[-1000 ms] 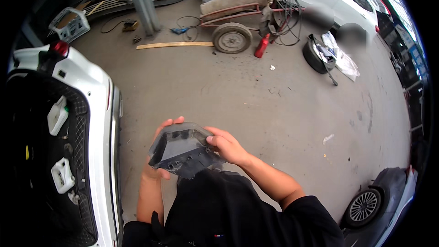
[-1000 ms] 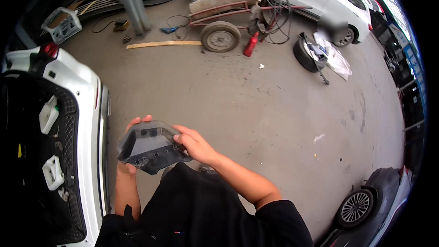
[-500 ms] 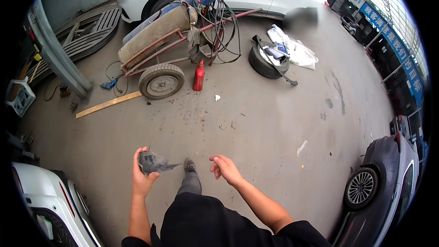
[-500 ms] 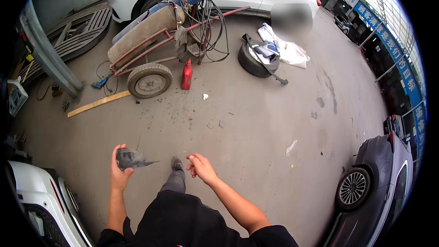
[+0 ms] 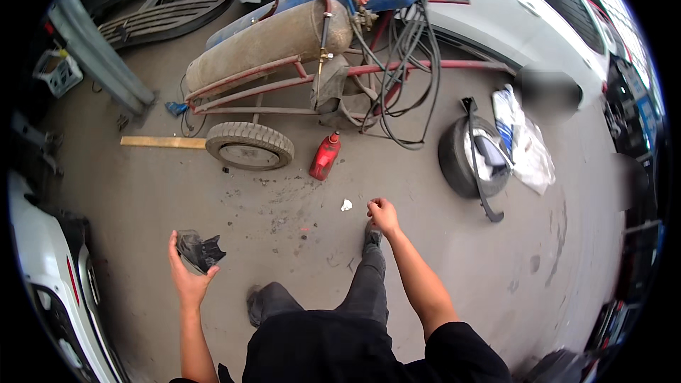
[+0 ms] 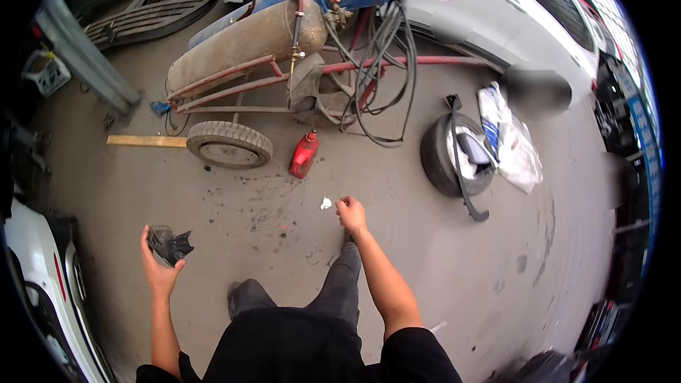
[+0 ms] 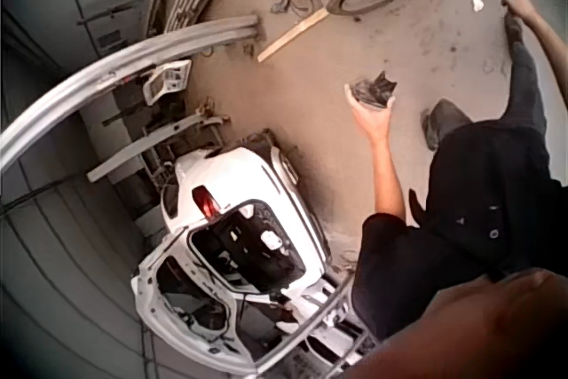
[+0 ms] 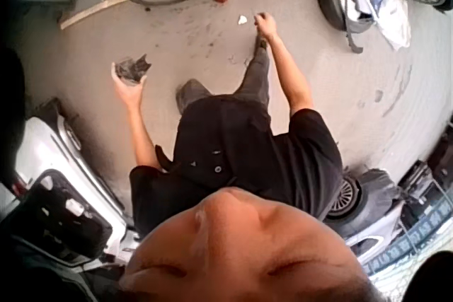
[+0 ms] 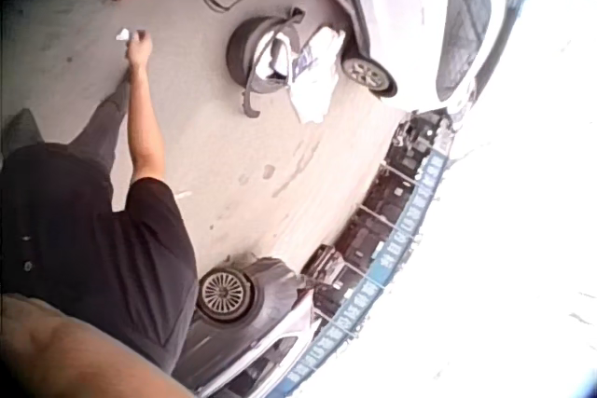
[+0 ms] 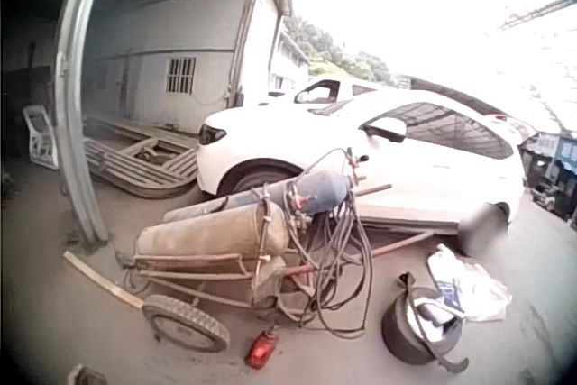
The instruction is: The person works on the rear of a white SUV in a garage, using a screwdriver to remove fasteners from the trunk lid, then uses a red propane torch to heat a black plastic trim piece. They repeatedly fit and remove the trim and a white plastic cover on the trunk lid, then retrieve a long black trim from the rear passenger area.
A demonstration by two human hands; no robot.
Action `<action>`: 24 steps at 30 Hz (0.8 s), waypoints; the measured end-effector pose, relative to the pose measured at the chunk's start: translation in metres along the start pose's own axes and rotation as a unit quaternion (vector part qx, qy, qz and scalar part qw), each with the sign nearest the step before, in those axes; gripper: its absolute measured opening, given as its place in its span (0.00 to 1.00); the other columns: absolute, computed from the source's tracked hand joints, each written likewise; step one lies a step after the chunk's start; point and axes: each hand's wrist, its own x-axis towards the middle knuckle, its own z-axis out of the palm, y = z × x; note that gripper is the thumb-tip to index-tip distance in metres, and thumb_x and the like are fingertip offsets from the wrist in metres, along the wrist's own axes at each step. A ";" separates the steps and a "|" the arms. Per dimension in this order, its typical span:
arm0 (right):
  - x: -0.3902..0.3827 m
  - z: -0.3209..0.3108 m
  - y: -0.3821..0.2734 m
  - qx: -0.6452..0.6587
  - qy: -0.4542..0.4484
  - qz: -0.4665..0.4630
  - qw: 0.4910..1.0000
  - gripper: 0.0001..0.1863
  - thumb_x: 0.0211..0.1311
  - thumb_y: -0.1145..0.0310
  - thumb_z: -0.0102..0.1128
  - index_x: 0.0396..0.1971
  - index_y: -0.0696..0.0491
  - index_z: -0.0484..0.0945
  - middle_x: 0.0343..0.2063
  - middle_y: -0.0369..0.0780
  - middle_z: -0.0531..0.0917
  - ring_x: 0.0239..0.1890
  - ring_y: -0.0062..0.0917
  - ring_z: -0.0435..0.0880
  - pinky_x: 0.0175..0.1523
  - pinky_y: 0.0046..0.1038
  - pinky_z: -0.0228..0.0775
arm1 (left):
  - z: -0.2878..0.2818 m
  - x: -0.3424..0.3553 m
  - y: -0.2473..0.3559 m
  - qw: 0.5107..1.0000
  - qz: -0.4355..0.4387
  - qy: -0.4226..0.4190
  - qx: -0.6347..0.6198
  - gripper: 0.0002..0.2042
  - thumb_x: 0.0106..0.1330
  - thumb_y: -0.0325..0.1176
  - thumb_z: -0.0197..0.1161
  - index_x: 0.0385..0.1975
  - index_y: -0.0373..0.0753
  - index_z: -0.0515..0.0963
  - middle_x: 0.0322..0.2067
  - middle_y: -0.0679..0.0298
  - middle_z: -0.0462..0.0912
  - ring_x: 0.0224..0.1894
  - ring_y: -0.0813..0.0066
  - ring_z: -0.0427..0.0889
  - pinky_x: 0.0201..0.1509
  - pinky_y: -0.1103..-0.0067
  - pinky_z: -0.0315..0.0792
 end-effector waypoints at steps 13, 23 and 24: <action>0.505 0.116 0.064 -0.232 -0.089 -0.250 0.936 0.38 0.48 0.59 0.67 0.59 0.56 0.65 0.30 0.47 0.84 0.34 0.39 0.84 0.44 0.34 0.74 | 0.436 0.019 -0.085 0.982 -0.046 0.136 0.124 0.58 0.35 0.52 0.80 0.65 0.32 0.53 0.65 0.48 0.61 0.65 0.48 0.63 0.66 0.64 0.62; 0.424 0.060 -0.012 -0.141 -0.013 -0.572 0.808 0.16 0.48 0.64 0.72 0.30 0.56 0.75 0.22 0.41 0.81 0.21 0.29 0.80 0.29 0.29 0.71 | 0.521 -0.003 -0.135 0.964 0.023 0.181 0.194 0.58 0.31 0.51 0.81 0.64 0.32 0.53 0.63 0.46 0.63 0.62 0.45 0.67 0.63 0.63 0.67; 0.405 0.044 -0.025 -0.138 -0.008 -0.558 0.818 0.16 0.49 0.64 0.72 0.30 0.56 0.74 0.22 0.41 0.81 0.20 0.27 0.79 0.29 0.28 0.71 | 0.520 -0.004 -0.128 0.965 0.013 0.184 0.186 0.59 0.31 0.50 0.81 0.64 0.32 0.53 0.63 0.46 0.63 0.62 0.45 0.67 0.63 0.63 0.67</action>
